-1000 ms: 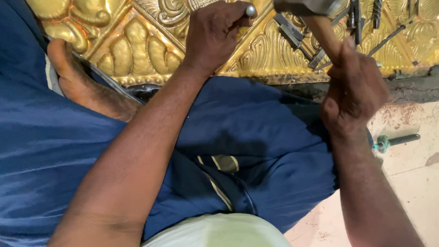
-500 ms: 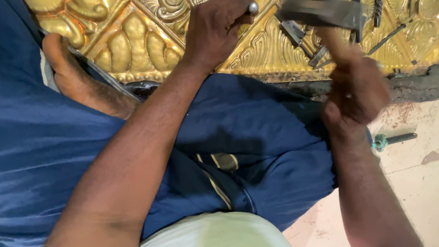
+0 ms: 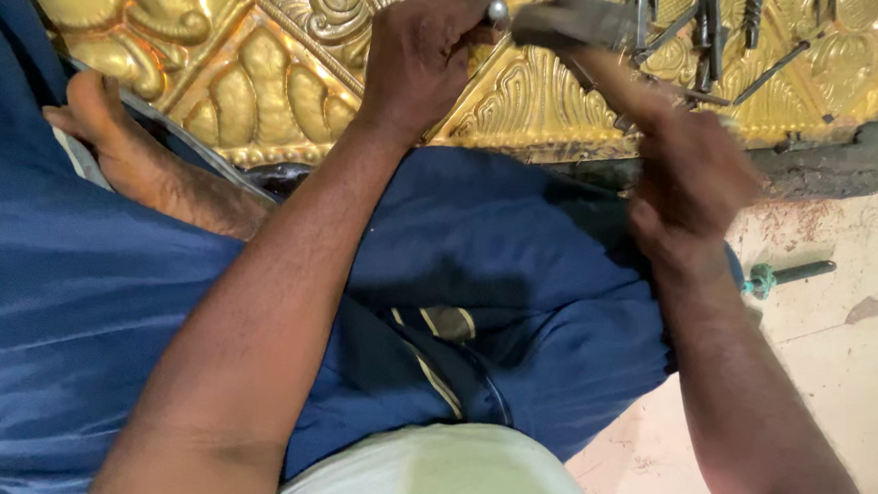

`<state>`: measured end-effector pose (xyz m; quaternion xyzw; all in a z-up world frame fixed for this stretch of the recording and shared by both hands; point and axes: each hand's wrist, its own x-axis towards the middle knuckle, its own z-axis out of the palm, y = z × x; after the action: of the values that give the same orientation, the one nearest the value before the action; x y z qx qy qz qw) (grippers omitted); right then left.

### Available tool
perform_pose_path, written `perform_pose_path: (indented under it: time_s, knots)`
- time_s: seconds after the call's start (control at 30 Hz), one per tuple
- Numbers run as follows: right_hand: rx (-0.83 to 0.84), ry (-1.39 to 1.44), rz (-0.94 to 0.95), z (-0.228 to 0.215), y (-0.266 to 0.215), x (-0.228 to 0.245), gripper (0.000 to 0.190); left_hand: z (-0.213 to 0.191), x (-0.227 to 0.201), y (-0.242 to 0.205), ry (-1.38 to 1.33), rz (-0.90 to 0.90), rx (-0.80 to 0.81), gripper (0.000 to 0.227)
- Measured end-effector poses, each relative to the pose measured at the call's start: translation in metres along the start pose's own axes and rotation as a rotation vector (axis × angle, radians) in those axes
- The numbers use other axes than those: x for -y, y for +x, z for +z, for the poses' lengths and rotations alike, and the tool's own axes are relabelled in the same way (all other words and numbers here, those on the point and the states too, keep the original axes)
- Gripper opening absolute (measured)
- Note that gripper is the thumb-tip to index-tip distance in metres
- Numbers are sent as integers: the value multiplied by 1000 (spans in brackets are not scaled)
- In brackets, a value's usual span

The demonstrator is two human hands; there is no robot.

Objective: The person sits on the floor and uses a hammer and various chisels to carve intricate floral patterns into a large, gold-colored metal panel. They repeatedly select different chisels from a pile on the panel and strike them to refine the design.

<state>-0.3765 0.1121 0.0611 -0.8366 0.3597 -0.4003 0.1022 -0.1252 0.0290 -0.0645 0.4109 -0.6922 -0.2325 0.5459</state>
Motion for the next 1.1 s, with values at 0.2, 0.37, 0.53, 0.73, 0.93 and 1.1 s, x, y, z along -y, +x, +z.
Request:
perform_pose_path:
  time_s: [0.2,0.37,0.53,0.73,0.93,1.1]
  knots:
    - [-59,-198,70,-2,-10,-7,47,-1,2,-4,37,-7,13,30]
    - [37,-290,86,-4,-10,-8,53,3,1,5,32,-41,11,22]
    - [118,-268,125,-2,-1,-2,55,0,1,5,15,-1,-19,28]
    - [17,-85,44,0,7,1,55,-1,1,1,-31,-1,-22,26]
    - [9,-231,38,2,3,2,43,-3,1,-3,11,-1,-17,27]
    - [-88,-278,-38,4,3,2,46,2,5,1,-25,5,-13,23]
